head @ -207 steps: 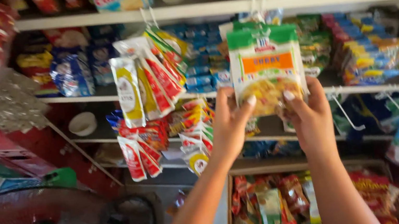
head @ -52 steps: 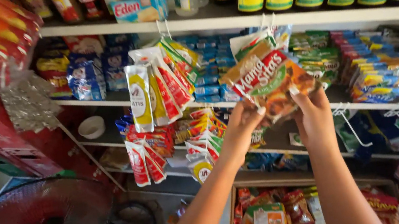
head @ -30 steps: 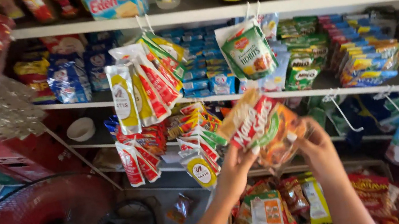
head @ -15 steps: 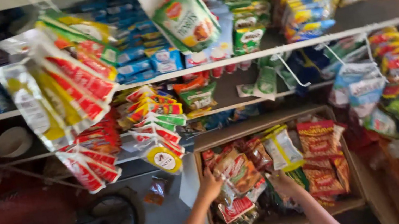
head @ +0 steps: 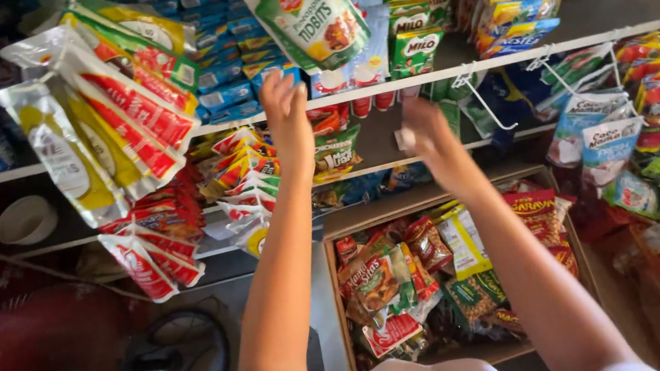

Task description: Organizing and sorting food sachets and pouches on store shelves from a box.

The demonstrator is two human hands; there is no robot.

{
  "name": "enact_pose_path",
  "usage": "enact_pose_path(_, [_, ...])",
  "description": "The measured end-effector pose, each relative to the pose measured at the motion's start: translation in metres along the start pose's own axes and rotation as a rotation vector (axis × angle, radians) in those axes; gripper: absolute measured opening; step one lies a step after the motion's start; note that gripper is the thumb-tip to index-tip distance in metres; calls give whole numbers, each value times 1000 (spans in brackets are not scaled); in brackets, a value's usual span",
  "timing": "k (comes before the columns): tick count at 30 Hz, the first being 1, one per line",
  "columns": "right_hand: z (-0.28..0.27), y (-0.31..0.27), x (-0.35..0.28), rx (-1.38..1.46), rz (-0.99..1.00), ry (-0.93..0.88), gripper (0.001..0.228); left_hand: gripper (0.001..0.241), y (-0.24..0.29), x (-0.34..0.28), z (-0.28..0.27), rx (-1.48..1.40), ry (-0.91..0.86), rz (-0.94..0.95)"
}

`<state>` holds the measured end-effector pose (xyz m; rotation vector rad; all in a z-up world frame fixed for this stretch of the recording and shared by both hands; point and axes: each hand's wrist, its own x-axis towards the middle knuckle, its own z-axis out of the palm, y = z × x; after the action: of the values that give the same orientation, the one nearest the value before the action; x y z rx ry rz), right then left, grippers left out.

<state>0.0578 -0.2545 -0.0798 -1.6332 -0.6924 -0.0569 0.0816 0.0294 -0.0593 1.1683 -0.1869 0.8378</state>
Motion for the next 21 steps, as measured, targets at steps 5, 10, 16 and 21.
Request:
enact_pose_path(5, [28, -83, 88, -46, -235, 48, 72, 66, 27, 27, 33, 113, -39, -96])
enact_pose_path(10, [41, -66, 129, 104, -166, 86, 70, 76, 8, 29, 42, 146, -16, -105])
enact_pose_path(16, [51, -98, 123, 298, 48, 164, 39, 53, 44, 18, 39, 175, -14, -112])
enact_pose_path(21, [60, -148, 98, 392, 150, 125, 33, 42, 94, 1, 44, 85, -5, -123])
